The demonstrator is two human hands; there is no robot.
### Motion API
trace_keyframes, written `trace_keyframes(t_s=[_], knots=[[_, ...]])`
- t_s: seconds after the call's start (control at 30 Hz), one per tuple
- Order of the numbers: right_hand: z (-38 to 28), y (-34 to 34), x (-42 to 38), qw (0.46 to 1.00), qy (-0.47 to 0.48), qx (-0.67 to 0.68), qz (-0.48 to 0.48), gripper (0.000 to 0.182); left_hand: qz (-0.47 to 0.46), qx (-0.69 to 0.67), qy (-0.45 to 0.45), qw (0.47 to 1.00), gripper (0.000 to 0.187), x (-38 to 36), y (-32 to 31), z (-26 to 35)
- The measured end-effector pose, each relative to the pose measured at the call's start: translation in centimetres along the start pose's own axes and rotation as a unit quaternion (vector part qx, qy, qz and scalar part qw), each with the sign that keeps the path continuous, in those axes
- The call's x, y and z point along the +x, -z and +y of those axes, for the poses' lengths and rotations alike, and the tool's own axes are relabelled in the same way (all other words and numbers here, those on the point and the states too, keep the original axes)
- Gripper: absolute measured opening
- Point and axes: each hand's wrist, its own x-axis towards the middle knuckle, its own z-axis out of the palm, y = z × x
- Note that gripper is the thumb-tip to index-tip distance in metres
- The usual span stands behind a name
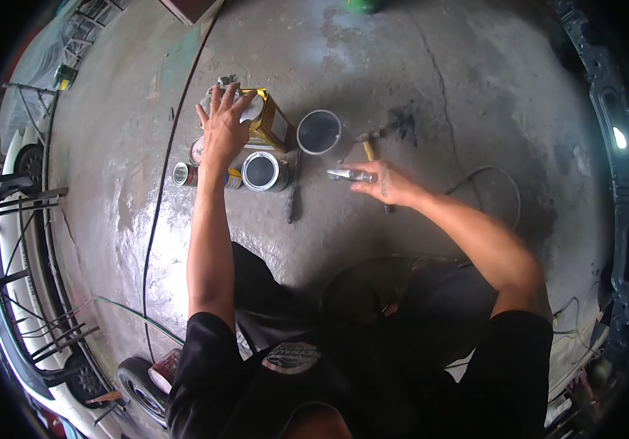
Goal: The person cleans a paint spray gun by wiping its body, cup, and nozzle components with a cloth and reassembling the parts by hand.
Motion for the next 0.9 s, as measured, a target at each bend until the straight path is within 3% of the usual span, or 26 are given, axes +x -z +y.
trace_keyframes(t_s=[0.07,0.13,0.3,0.43,0.53,0.63,0.8,0.83,0.9], knots=[[-0.1,0.0,0.4,1.0,-0.021,-0.004,0.0,0.052,-0.03,0.006,-0.015,0.999,0.078,0.5,-1.4,-0.4],[-1.2,0.1,0.4,0.998,-0.048,0.032,-0.002,0.051,-0.065,0.005,-0.019,0.998,0.077,1.2,-1.2,-0.6],[0.2,0.2,0.9,1.0,0.011,-0.002,0.012,0.053,-0.133,-0.005,-0.052,0.99,0.073,2.6,-0.5,-1.1],[-0.8,0.5,1.1,1.0,-0.025,-0.011,-0.009,0.051,-0.108,-0.021,-0.065,0.992,0.07,3.1,-1.0,-1.5],[-0.9,0.1,1.1,1.0,-0.024,-0.007,0.011,0.051,-0.042,-0.07,-0.073,0.994,0.07,2.9,-0.5,-1.7],[0.5,-0.4,1.5,0.997,0.039,-0.054,0.05,0.055,0.001,-0.136,-0.06,0.989,0.068,3.4,2.0,-0.2],[-0.3,-0.6,2.3,0.996,0.022,-0.064,0.064,0.052,-0.091,-0.448,-0.092,0.885,0.07,1.9,5.3,6.0],[-0.7,-0.5,2.4,0.996,0.011,-0.062,0.061,0.051,-0.124,-0.431,-0.113,0.886,0.07,1.7,5.0,6.7],[-0.9,-0.5,2.4,0.995,0.031,-0.061,0.073,0.051,-0.101,-0.377,-0.137,0.91,0.069,0.9,4.0,8.1]])
